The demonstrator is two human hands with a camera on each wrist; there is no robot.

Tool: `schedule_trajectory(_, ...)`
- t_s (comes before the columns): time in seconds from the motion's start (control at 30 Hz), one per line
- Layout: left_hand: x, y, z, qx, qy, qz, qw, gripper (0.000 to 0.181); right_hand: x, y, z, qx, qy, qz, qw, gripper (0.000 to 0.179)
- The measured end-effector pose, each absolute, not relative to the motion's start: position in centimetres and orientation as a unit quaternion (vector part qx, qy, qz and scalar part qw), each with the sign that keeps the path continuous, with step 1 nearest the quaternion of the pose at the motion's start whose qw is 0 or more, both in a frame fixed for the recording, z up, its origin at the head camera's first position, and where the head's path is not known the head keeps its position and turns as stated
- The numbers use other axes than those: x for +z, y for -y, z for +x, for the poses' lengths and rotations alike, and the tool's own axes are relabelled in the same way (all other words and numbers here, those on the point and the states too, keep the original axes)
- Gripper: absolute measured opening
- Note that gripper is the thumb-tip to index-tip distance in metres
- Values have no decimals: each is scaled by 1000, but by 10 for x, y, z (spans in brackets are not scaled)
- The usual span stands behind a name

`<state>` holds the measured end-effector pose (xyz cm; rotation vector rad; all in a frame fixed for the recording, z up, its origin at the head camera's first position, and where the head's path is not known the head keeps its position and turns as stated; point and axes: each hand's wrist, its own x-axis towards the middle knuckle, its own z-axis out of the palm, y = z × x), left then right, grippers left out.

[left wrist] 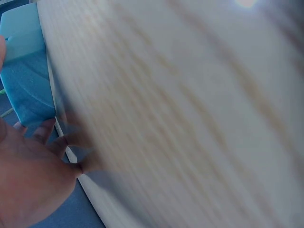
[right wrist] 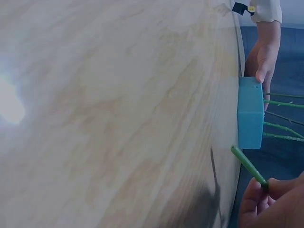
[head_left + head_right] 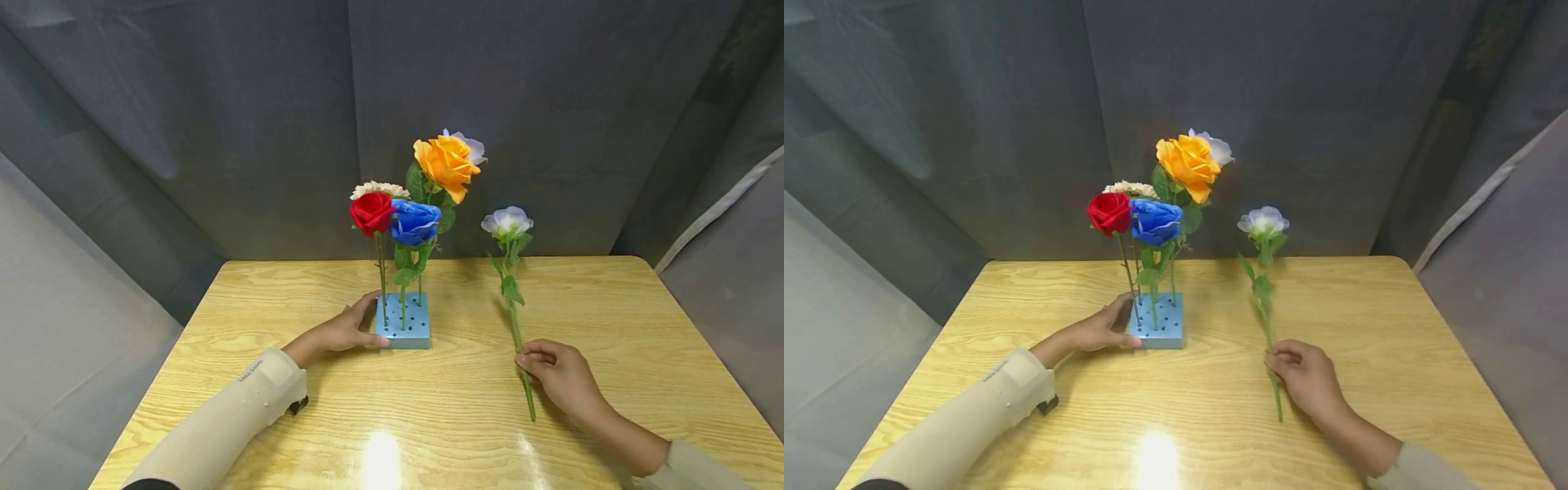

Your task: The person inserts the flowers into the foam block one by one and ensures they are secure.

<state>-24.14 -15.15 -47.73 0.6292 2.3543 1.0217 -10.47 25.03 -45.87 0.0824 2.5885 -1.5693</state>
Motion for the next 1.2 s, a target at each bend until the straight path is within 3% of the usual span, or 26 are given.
schedule_trajectory(1.2,-478,152,-241,380,-861,232,247,113,-425,-205,-127,-589,-800,-43,-108,24)
